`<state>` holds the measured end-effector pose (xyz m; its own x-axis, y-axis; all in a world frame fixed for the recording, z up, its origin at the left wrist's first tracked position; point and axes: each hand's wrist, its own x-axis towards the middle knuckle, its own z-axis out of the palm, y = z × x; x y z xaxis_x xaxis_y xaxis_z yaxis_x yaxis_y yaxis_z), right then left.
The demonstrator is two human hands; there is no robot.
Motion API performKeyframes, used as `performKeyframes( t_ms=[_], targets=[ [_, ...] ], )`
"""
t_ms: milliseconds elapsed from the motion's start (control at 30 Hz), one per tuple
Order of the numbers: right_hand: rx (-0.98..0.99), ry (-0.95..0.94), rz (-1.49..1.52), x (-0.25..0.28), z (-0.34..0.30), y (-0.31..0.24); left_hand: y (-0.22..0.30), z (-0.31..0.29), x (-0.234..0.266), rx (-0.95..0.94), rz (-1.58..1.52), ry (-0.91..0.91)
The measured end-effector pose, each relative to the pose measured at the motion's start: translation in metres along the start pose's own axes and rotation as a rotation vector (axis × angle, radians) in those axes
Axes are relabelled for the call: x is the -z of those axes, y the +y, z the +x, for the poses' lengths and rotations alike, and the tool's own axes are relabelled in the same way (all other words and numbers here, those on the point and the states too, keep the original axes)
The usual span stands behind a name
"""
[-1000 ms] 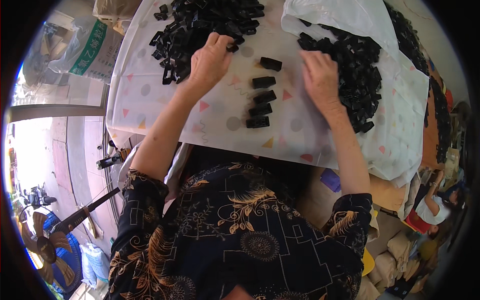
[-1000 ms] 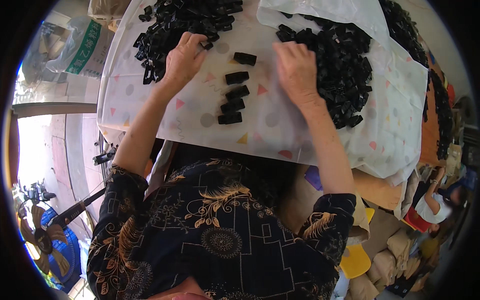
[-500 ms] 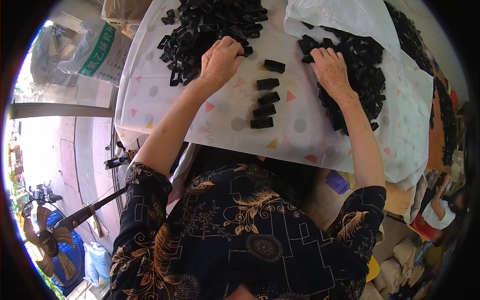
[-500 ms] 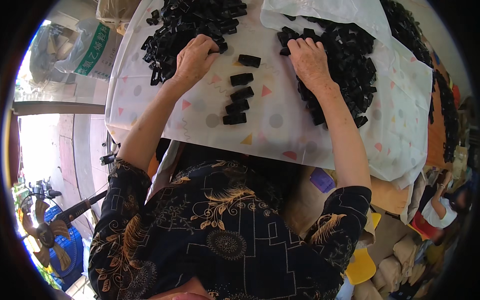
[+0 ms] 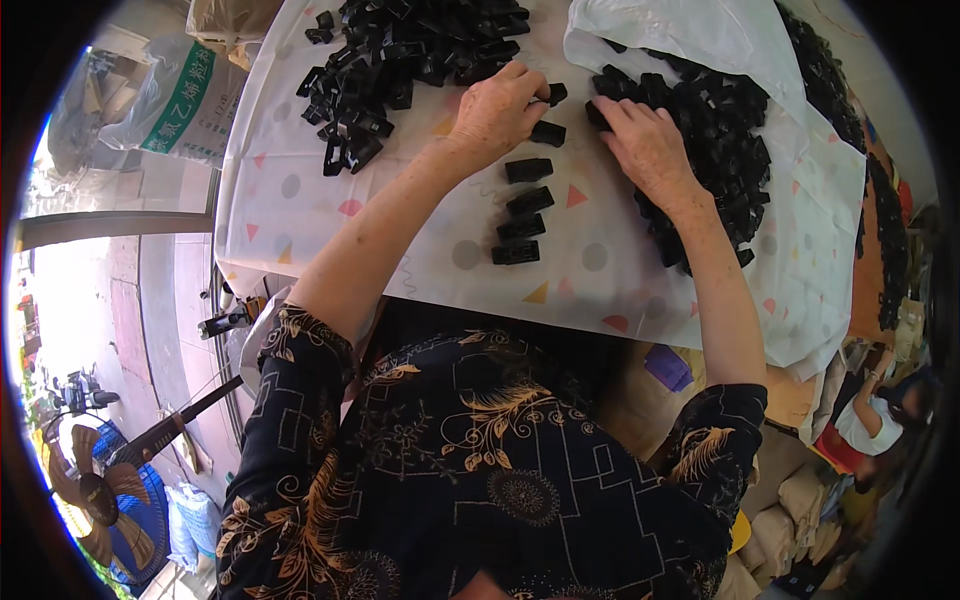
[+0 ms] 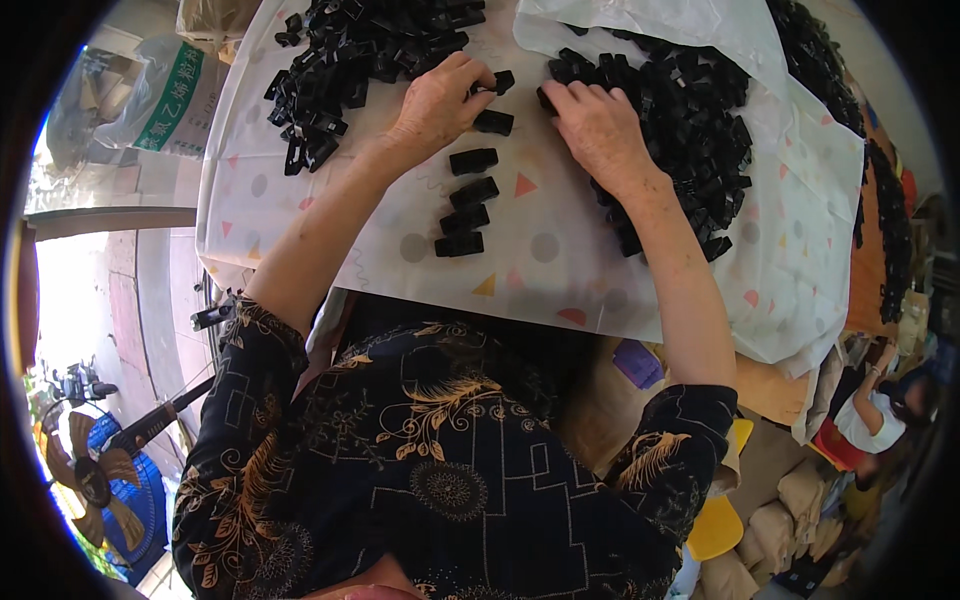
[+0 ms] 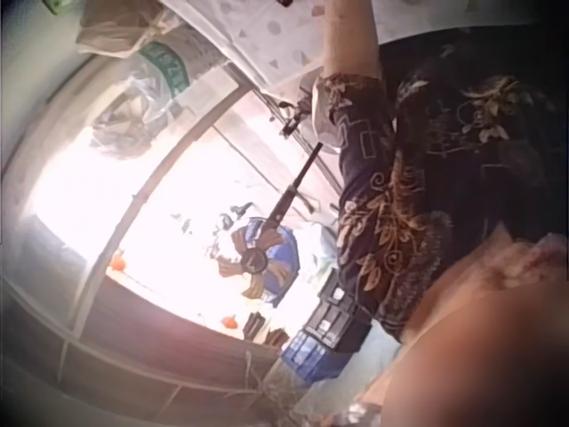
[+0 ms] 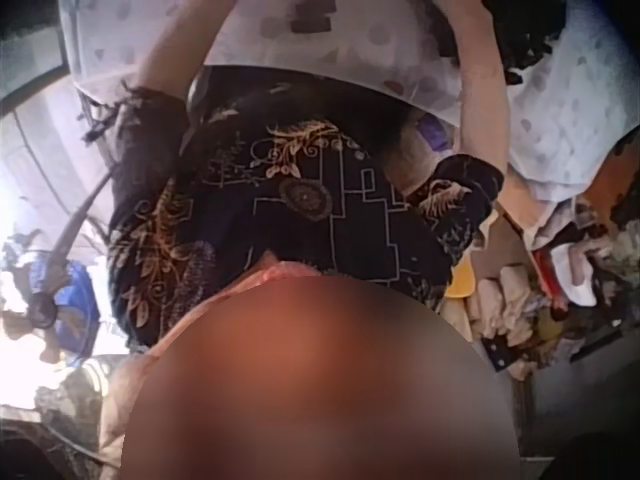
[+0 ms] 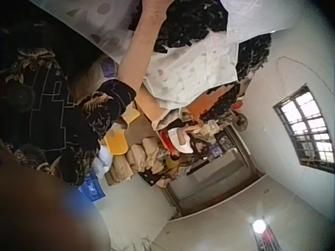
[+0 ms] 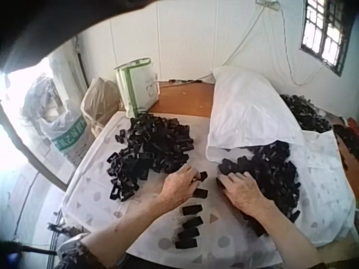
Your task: Sorting and arranging small black plastic components on a workbench in a manufacturing environment.
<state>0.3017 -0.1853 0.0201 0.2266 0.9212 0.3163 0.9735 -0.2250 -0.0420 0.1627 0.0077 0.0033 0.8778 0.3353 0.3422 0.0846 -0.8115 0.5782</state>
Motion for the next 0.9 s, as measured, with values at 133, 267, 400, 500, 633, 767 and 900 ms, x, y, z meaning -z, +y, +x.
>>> performKeyframes(
  t_ms=[133,267,400,500,633,767,900],
  targets=[
    [0.001,-0.098,-0.031,0.002,0.005,-0.016,0.002,-0.001,-0.003,0.003,-0.071,-0.075],
    [-0.072,-0.194,0.168,0.017,0.004,-0.034,0.009,-0.020,0.001,-0.033,-0.020,-0.157],
    [-0.144,-0.279,0.317,0.029,-0.006,-0.054,0.022,-0.045,0.014,-0.043,0.002,-0.263],
    [-0.198,-0.303,0.442,0.033,-0.013,-0.059,0.022,-0.056,0.021,-0.018,-0.059,-0.270],
    [-0.161,-0.319,0.472,0.034,-0.016,-0.053,0.011,-0.047,0.017,-0.003,-0.089,-0.151],
    [-0.125,-0.389,0.222,0.035,-0.008,-0.045,0.007,-0.035,0.010,-0.046,-0.035,-0.141],
    [-0.045,-0.312,0.155,0.028,-0.008,-0.036,0.013,-0.040,0.015,0.059,-0.080,-0.155]
  ],
)
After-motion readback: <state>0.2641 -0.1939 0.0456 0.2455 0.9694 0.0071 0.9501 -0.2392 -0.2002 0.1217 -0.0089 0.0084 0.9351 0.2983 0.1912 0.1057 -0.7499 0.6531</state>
